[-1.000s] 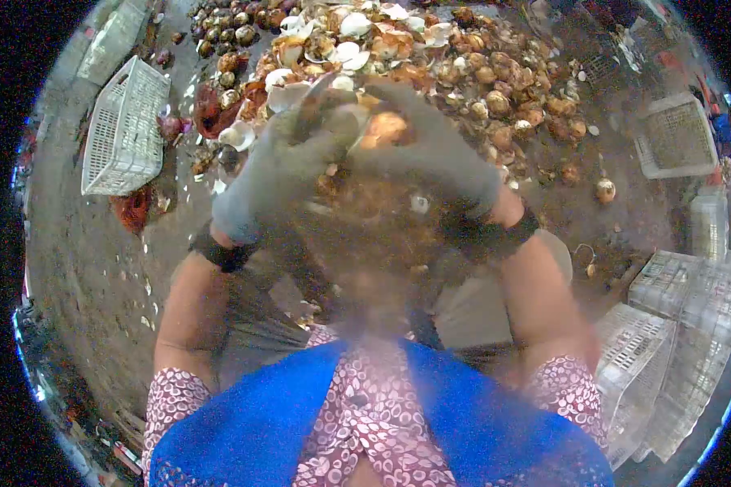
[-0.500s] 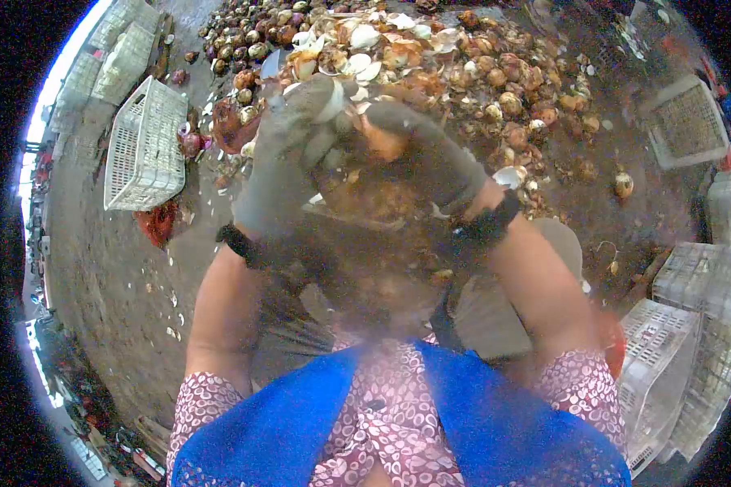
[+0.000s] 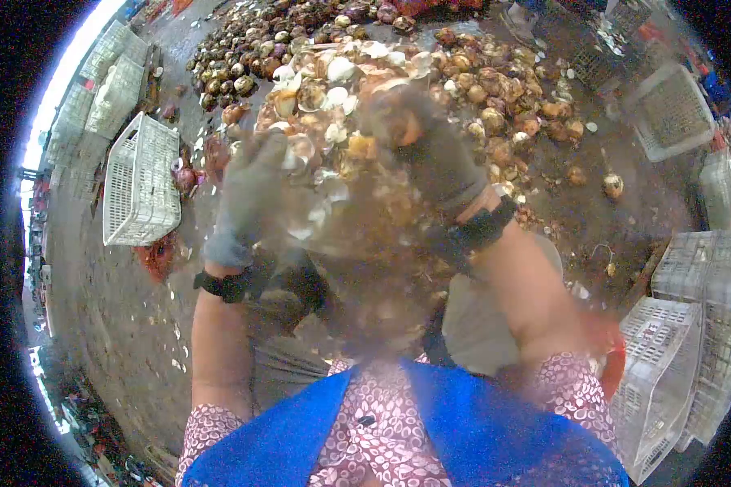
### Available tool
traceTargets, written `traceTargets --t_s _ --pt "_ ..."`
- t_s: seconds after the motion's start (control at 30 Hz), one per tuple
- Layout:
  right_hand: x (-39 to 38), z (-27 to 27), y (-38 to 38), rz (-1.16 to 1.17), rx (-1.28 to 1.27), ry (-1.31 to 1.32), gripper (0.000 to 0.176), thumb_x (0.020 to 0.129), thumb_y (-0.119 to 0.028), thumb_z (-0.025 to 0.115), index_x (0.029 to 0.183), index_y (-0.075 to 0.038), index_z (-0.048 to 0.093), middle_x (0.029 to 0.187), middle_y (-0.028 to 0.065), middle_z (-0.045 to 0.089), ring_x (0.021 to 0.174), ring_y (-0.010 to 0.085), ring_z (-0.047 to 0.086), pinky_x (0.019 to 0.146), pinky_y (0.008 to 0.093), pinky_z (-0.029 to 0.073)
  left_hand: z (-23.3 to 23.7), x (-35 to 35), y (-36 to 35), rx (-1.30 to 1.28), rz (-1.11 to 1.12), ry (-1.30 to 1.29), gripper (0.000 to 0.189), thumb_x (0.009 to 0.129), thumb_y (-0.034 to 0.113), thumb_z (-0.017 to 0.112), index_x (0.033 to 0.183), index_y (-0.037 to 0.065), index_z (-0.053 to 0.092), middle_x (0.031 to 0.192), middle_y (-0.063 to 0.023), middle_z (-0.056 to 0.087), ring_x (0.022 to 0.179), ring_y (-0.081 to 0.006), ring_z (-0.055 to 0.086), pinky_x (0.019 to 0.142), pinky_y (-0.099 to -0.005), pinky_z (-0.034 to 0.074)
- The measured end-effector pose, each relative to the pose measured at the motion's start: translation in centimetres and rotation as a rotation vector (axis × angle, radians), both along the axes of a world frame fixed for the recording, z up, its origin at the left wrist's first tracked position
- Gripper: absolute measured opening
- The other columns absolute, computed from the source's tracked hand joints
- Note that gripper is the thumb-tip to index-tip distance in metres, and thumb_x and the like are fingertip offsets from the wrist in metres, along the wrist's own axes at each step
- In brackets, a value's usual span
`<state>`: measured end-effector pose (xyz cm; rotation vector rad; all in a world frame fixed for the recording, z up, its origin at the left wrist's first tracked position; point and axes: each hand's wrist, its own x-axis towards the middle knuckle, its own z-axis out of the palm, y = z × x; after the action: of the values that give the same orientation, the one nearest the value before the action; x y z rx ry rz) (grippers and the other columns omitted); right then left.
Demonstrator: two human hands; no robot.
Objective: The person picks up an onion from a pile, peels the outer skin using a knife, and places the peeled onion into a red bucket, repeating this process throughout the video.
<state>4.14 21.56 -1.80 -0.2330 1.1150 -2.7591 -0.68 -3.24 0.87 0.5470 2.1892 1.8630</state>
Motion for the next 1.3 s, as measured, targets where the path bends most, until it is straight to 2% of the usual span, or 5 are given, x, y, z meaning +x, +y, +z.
traceTargets --t_s 0.33,0.63,1.1,1.27,1.3 --pt "1.4 3.2 -1.2 -0.339 0.634 0.047 0.065 0.071 -0.009 0.074 0.129 -0.005 0.046 0.108 0.0071 0.06 0.091 0.0133 0.06 0.075 0.0281 0.052 1.7 -2.6 -2.6 1.18 -0.011 -0.604 0.038 0.094 0.028 0.049 0.112 -0.006 0.056 0.083 -0.0076 0.063 0.061 -0.0109 0.049 0.06 -0.0256 0.048" --pt "1.7 4.3 -0.7 -0.235 0.905 0.201 0.068 0.065 -0.008 0.076 0.128 -0.006 0.048 0.114 0.0048 0.057 0.098 0.0122 0.057 0.082 0.0277 0.051 1.8 3.3 3.4 -0.418 -0.134 0.506 0.022 0.094 0.024 0.047 0.097 0.004 0.057 0.07 -0.0177 0.063 0.069 -0.0368 0.063 0.058 -0.0448 0.045" --pt "1.1 4.9 -3.1 -0.343 0.959 0.288 0.051 0.071 -0.02 0.07 0.117 -0.006 0.054 0.095 0.0044 0.063 0.084 0.0104 0.06 0.071 0.0268 0.05 2.9 4.4 2.6 -0.477 -0.121 0.423 0.026 0.088 0.019 0.055 0.108 0.003 0.055 0.084 -0.0217 0.061 0.081 -0.0396 0.06 0.07 -0.0454 0.046" --pt "1.2 5.1 -3.9 -0.221 0.009 0.225 0.024 0.082 -0.02 0.059 0.101 -0.005 0.058 0.089 0.0039 0.062 0.077 0.0122 0.06 0.066 0.0244 0.047 0.9 4.0 2.6 -0.361 -0.118 0.402 0.023 0.093 0.026 0.049 0.1 0.005 0.056 0.073 -0.0238 0.061 0.073 -0.0428 0.061 0.061 -0.0495 0.046" --pt "0.5 2.5 -2.4 -0.509 0.744 0.439 0.034 0.087 -0.033 0.058 0.112 -0.011 0.059 0.112 0.0073 0.062 0.105 0.0252 0.059 0.085 0.0411 0.053 0.3 4.3 2.7 -0.371 -0.094 0.378 0.023 0.093 0.026 0.05 0.1 0.005 0.057 0.074 -0.0237 0.061 0.073 -0.0429 0.061 0.061 -0.0493 0.046"
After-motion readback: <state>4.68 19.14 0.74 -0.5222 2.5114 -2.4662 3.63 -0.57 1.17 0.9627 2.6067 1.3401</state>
